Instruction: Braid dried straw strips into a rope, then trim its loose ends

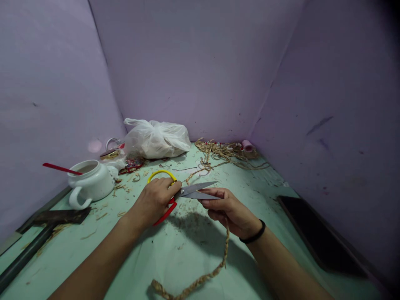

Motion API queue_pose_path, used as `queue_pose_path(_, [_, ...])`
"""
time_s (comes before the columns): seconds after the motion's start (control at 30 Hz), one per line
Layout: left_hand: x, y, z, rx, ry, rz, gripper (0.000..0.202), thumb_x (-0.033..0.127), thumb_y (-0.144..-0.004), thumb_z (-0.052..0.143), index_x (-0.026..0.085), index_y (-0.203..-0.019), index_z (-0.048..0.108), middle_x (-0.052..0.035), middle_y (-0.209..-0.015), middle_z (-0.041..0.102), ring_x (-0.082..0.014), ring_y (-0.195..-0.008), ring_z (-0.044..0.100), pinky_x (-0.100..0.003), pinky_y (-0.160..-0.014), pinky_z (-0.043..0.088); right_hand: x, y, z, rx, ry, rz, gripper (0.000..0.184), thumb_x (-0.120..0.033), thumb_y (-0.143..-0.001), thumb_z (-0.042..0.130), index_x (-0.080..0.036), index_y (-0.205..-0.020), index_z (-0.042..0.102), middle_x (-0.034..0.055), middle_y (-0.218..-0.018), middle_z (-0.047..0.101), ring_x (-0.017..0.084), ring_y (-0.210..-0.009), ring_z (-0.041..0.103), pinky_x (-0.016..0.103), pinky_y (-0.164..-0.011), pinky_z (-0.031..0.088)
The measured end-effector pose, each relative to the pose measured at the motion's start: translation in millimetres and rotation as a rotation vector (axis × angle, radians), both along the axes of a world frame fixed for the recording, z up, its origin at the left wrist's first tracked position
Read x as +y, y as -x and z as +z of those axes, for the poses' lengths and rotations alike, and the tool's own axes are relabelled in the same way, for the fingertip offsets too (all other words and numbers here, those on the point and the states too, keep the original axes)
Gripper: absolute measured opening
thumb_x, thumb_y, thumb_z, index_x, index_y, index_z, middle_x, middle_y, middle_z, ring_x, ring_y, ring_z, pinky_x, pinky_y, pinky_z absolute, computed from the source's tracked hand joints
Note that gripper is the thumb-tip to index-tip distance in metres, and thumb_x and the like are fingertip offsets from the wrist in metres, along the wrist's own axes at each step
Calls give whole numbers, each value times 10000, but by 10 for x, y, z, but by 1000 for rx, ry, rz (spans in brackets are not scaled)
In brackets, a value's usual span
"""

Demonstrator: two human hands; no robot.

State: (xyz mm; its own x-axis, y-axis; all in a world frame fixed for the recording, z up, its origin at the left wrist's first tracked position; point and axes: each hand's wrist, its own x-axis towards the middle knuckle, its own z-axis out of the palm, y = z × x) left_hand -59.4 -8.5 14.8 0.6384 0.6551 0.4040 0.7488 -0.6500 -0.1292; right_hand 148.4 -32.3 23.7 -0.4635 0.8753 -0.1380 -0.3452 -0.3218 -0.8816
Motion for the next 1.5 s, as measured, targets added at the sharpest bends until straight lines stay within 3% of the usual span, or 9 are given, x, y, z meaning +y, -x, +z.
queue_pose_path(0.23, [11, 31, -23, -47, -16, -35, 285, 71, -743, 354, 171, -949, 523, -46, -761, 524, -159, -687, 459, -252, -615, 343, 10, 5, -21, 29, -2, 14, 193, -128, -588, 688, -130, -779, 665, -54, -573, 378, 11, -443, 205, 184, -375, 110])
queue_pose_path(0.37, [-1, 23, -27, -150, 76, -44, 267, 57, -710, 359, 180, -880, 524, -17, -711, 507, -132, -639, 445, -225, -578, 327, 4, 10, -12, 9, -11, -9, 129, -182, -598, 704, -122, -702, 657, -49, -573, 382, 13, -448, 224, 178, -374, 121])
queue_pose_path(0.53, [-96, -106, 42, -737, 432, 141, 118, 202, -730, 454, 182, -837, 501, 32, -626, 502, -93, -531, 445, -211, -535, 361, -3, 38, -49, -73, 25, -66, 251, -292, -624, 704, -141, -824, 689, -5, -672, 524, 41, -521, 391, 184, -458, 294])
queue_pose_path(0.6, [-146, -185, 71, -1009, 636, 198, 180, 269, -712, 513, 179, -865, 481, 35, -617, 521, -85, -482, 448, -208, -489, 363, -3, 66, -87, -99, 20, -69, 254, -273, -591, 729, -148, -810, 694, -13, -640, 545, 45, -520, 416, 197, -500, 326])
queue_pose_path(0.77, [-248, -346, 61, -1341, 965, 152, 297, 271, -637, 614, 182, -872, 455, 68, -536, 488, -70, -434, 429, -188, -438, 345, -21, 164, -198, -96, 37, -36, 239, -244, -522, 769, -120, -704, 676, -24, -546, 560, 48, -475, 447, 206, -500, 351])
queue_pose_path(1.03, [-288, -396, -34, -1453, 1145, 124, 259, 226, -651, 583, 191, -878, 462, 63, -537, 477, -67, -432, 431, -178, -412, 334, -42, 218, -228, -138, 123, -15, 249, -229, -498, 782, -118, -592, 580, -10, -537, 576, 82, -472, 521, 233, -499, 436])
queue_pose_path(1.23, [-310, -428, -50, -1422, 1161, 96, 271, 194, -637, 558, 179, -888, 459, 47, -578, 500, -58, -432, 432, -172, -409, 326, -4, 197, -215, -80, 172, -103, 204, -240, -610, 716, -121, -744, 618, 22, -693, 599, 79, -535, 525, 209, -485, 447])
queue_pose_path(1.37, [-352, -479, -44, -1388, 1179, 17, 290, 200, -634, 569, 175, -899, 453, 46, -618, 493, -47, -438, 424, -182, -424, 354, 10, 200, -249, -70, 150, -132, 201, -276, -645, 695, -119, -736, 610, 17, -624, 579, 76, -512, 515, 184, -458, 420])
queue_pose_path(1.5, [-375, -507, -15, -1362, 1193, 35, 318, 203, -622, 578, 177, -906, 439, 45, -636, 482, -56, -466, 450, -176, -423, 360, 21, 201, -281, -29, 136, -199, 225, -298, -622, 711, -116, -659, 585, -1, -538, 545, 73, -464, 502, 180, -440, 414])
